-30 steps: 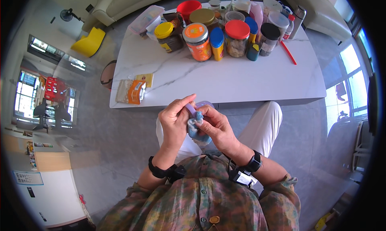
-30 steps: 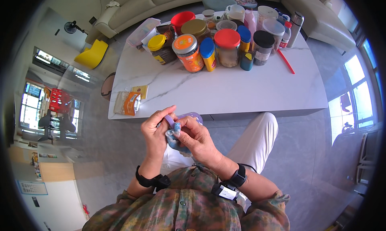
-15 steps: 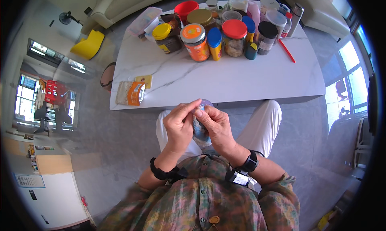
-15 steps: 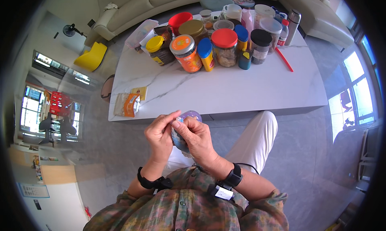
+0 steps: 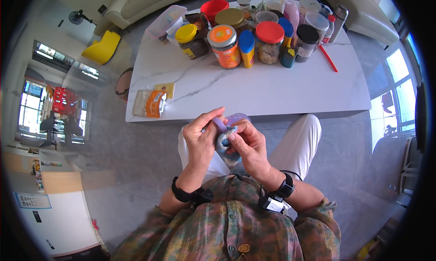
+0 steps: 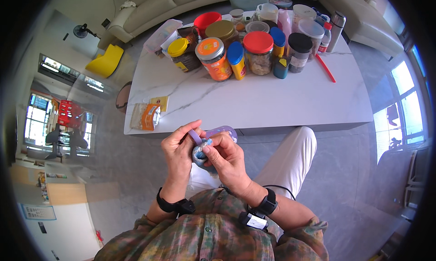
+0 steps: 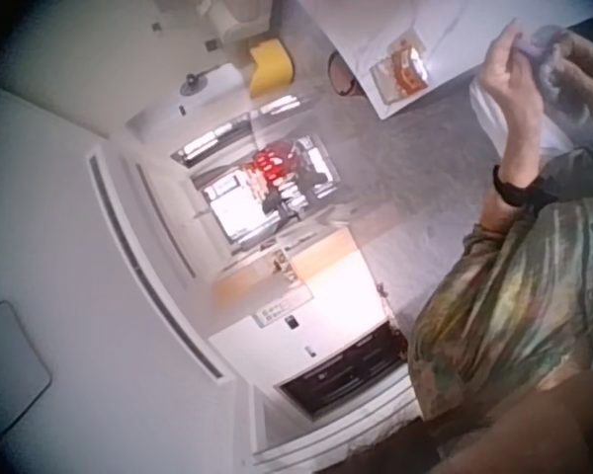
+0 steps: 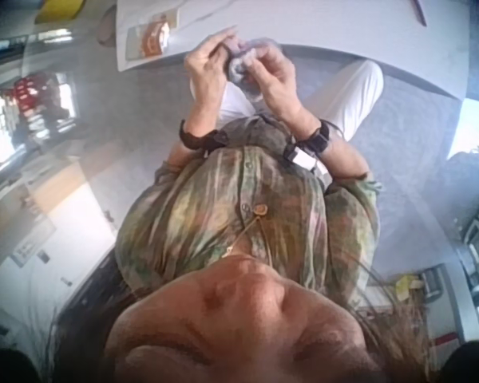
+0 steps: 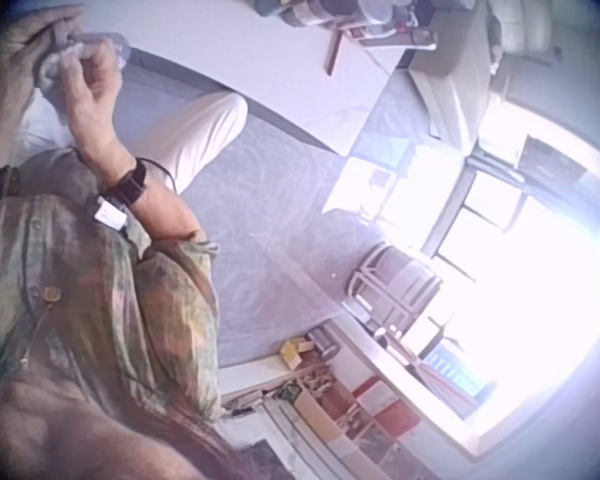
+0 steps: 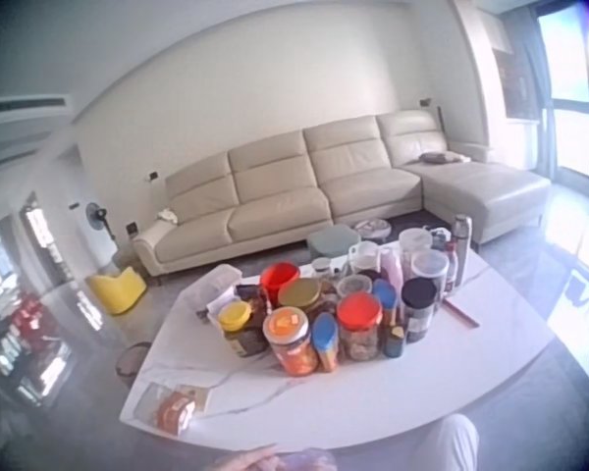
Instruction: Clean a coffee table by wiping it and individual objects with a cloth.
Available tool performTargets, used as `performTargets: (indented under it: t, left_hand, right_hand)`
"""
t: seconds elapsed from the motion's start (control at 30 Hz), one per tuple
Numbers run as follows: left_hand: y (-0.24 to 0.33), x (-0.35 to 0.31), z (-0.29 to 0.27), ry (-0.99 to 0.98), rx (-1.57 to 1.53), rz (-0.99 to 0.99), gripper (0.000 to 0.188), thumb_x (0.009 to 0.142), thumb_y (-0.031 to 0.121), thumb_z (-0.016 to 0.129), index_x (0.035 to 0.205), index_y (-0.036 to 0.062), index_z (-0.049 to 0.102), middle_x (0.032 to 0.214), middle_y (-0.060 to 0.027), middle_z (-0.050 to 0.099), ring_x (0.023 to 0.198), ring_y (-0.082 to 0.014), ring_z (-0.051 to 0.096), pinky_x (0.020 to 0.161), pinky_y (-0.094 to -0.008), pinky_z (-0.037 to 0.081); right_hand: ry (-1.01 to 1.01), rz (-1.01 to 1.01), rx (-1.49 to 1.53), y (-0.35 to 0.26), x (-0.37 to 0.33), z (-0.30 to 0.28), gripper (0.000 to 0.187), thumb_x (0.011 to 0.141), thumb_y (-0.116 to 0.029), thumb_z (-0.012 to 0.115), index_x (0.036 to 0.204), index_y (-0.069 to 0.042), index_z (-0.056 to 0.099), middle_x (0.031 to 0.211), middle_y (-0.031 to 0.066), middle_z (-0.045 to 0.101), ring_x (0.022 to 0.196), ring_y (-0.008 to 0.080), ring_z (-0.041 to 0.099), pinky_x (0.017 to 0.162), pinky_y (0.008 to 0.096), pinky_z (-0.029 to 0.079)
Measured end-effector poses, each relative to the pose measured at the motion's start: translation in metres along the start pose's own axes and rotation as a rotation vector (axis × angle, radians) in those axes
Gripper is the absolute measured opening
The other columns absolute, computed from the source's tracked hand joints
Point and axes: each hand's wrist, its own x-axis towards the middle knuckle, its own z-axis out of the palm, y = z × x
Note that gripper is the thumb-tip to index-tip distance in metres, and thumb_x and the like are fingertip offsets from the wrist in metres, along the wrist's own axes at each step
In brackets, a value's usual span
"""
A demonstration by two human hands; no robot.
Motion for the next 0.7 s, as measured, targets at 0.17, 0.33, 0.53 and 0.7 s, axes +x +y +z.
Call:
performTargets:
  t: [0.17,0.33,0.53,0.7]
  left_hand:
    - [0.002,-0.002,0.002,0.048,-0.039,-0.094,0.023,0.094,-0.006,0.059,0.112,-0.0015,0.073,0.091,-0.0068,0.071,0.085,-0.0119,0.067,0.078,-0.0244,0.055]
    - [0.004,0.003,0.003,0.118,-0.025,0.046,0.021,0.095,-0.002,0.06,0.111,-0.0022,0.073,0.088,-0.0049,0.069,0.081,-0.0134,0.067,0.073,-0.025,0.054]
    - [0.008,0.008,-0.003,0.102,-0.055,0.01,0.024,0.094,-0.008,0.057,0.111,-0.0019,0.073,0.089,-0.0047,0.069,0.085,-0.0128,0.068,0.077,-0.0239,0.054]
    - [0.007,0.001,0.0,0.061,0.073,-0.018,0.027,0.089,-0.009,0.061,0.11,0.0005,0.074,0.086,-0.0041,0.07,0.079,-0.0095,0.065,0.073,-0.023,0.052]
  right_hand:
    - [0.038,-0.076,-0.06,0.011,-0.004,-0.009,0.012,0.097,-0.009,0.065,0.096,-0.001,0.057,0.099,0.0017,0.052,0.084,0.0063,0.058,0.064,0.0213,0.054]
    - [-0.046,-0.042,-0.228,0.018,-0.01,-0.022,0.008,0.099,-0.008,0.06,0.101,-0.002,0.058,0.103,0.0018,0.052,0.085,0.0065,0.058,0.068,0.0214,0.055]
    - [0.063,-0.009,-0.194,-0.014,-0.003,-0.009,0.01,0.1,-0.01,0.058,0.105,-0.001,0.056,0.087,0.0005,0.053,0.066,0.0041,0.048,0.059,0.0206,0.046]
    - [0.026,-0.135,-0.292,-0.022,0.016,0.003,0.014,0.097,-0.01,0.064,0.104,-0.003,0.054,0.086,0.0008,0.057,0.062,0.0055,0.051,0.058,0.022,0.046]
